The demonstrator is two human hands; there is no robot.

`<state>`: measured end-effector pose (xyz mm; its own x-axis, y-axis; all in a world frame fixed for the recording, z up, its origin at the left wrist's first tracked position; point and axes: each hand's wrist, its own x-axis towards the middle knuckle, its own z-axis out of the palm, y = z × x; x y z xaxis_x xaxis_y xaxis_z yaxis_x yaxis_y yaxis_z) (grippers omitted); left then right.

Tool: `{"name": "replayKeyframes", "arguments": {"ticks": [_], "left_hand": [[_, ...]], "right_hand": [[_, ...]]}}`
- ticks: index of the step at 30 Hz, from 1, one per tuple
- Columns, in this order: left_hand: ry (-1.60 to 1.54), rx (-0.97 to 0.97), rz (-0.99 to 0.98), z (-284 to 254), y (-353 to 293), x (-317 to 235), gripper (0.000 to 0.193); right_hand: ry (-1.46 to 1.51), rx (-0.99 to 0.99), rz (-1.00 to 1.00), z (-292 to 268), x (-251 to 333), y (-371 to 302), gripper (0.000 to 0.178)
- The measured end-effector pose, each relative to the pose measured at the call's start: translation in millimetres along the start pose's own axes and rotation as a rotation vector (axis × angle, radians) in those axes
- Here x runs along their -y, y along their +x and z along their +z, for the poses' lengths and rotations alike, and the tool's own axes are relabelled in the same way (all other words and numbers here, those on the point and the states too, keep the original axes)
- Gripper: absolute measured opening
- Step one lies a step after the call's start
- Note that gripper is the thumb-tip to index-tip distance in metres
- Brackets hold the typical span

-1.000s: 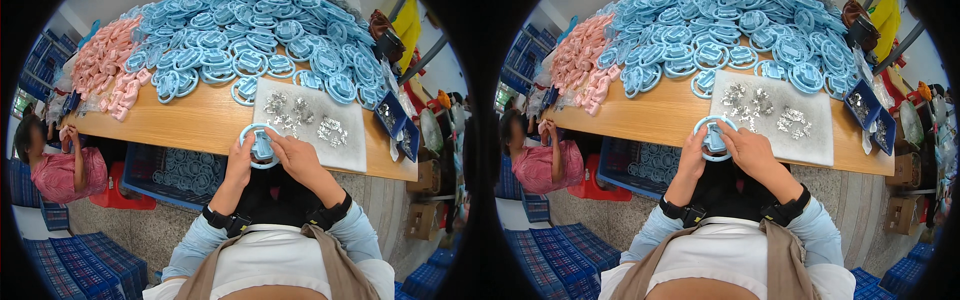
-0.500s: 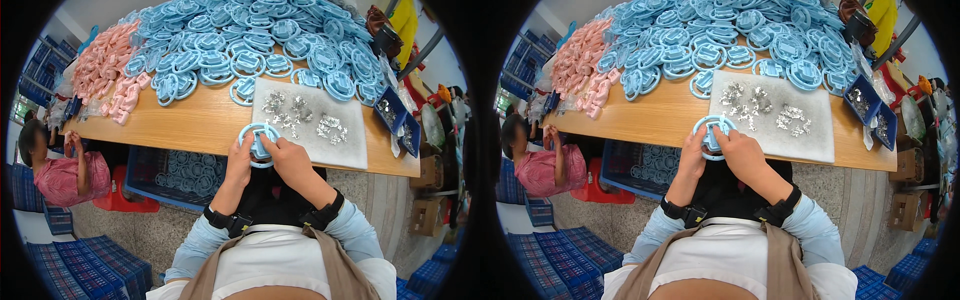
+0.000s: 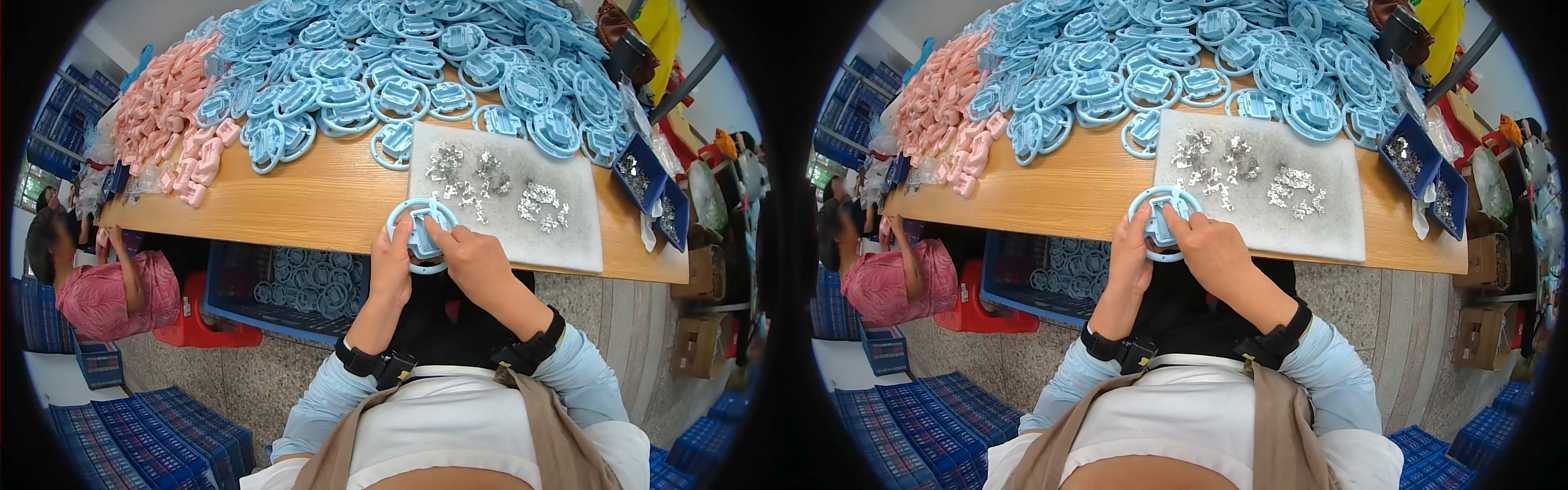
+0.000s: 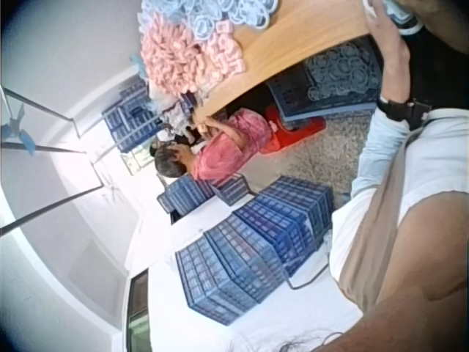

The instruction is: Manually inserting metal pins or components into small plastic frames or products on an assembly line layout.

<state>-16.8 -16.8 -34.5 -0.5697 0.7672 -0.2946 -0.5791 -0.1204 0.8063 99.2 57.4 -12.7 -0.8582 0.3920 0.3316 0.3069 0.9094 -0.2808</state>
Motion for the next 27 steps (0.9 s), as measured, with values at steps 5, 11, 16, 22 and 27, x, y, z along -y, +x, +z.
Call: {"name": "replayKeyframes", "arguments": {"ticks": [5, 11, 16, 22, 27], "left_hand": [[0.033, 0.001, 0.019, -4, 1, 5, 0.026], [0.056, 0.008, 0.055, -6, 5, 9, 0.026], [-0.042, 0.061, 0.044, -5, 2, 2, 0.026], [-0.008, 0.074, -0.043, -9, -25, 0, 0.03], [-0.047, 0.167, -0.128, -14, -37, 2, 0.033]], "right_hand": [[-0.137, 0.045, -0.037, 1, 6, 1, 0.041], [-0.305, 0.1, -0.044, 0, 21, 8, 0.039], [-0.052, 0.018, -0.008, -11, 6, 5, 0.038], [0.528, -0.174, 0.296, -11, 1, -15, 0.041], [0.675, -0.128, 0.389, -11, -8, -26, 0.035]]}}
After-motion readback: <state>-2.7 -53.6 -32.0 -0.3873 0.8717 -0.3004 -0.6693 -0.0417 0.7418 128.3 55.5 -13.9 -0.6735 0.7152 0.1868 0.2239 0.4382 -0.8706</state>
